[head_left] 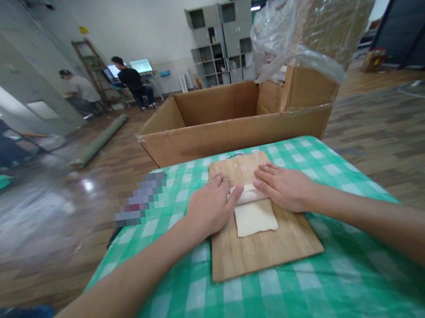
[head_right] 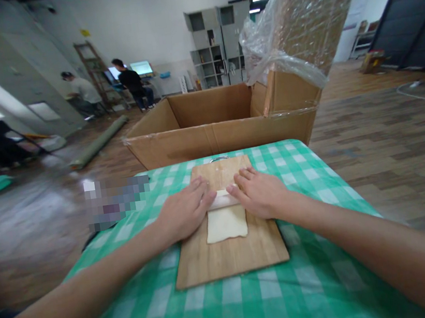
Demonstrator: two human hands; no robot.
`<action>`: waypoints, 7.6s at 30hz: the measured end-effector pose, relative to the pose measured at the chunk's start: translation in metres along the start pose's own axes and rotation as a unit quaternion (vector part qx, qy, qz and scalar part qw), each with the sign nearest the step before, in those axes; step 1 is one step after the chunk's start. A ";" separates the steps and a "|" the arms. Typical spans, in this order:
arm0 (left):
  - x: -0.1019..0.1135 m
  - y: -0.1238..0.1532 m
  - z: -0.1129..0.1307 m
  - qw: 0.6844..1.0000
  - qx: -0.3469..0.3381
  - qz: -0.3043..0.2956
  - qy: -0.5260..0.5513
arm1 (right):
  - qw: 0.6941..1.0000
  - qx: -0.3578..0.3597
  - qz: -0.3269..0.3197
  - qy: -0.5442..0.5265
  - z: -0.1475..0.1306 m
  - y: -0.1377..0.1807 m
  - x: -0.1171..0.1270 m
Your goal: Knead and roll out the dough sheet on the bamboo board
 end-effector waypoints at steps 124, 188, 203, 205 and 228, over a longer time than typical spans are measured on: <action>0.013 -0.016 -0.044 0.978 0.047 -0.024 0.203 | 0.999 -0.009 0.039 -0.034 -0.039 0.090 0.027; 0.003 -0.007 0.006 0.999 -0.021 0.031 0.012 | 0.991 0.117 -0.032 -0.054 0.024 -0.028 0.001; 0.000 0.038 0.019 0.997 -0.017 0.079 0.016 | 0.997 0.074 -0.003 0.001 -0.009 0.019 0.007; 0.000 0.015 0.012 0.997 -0.002 0.071 0.016 | 0.996 0.090 0.002 0.008 0.010 -0.005 0.005; 0.001 0.084 0.031 0.995 -0.047 0.087 0.013 | 0.996 0.085 0.002 -0.002 -0.034 0.050 0.010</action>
Point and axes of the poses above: each hand's wrist, its own y-axis away from the middle knuckle, its own x-axis out of the back of the hand, z = x × y, the point moved 6 cm from there along -y, towards the middle knuckle, and after that the axes turned 15 degrees about x, right-handed, at the moved point
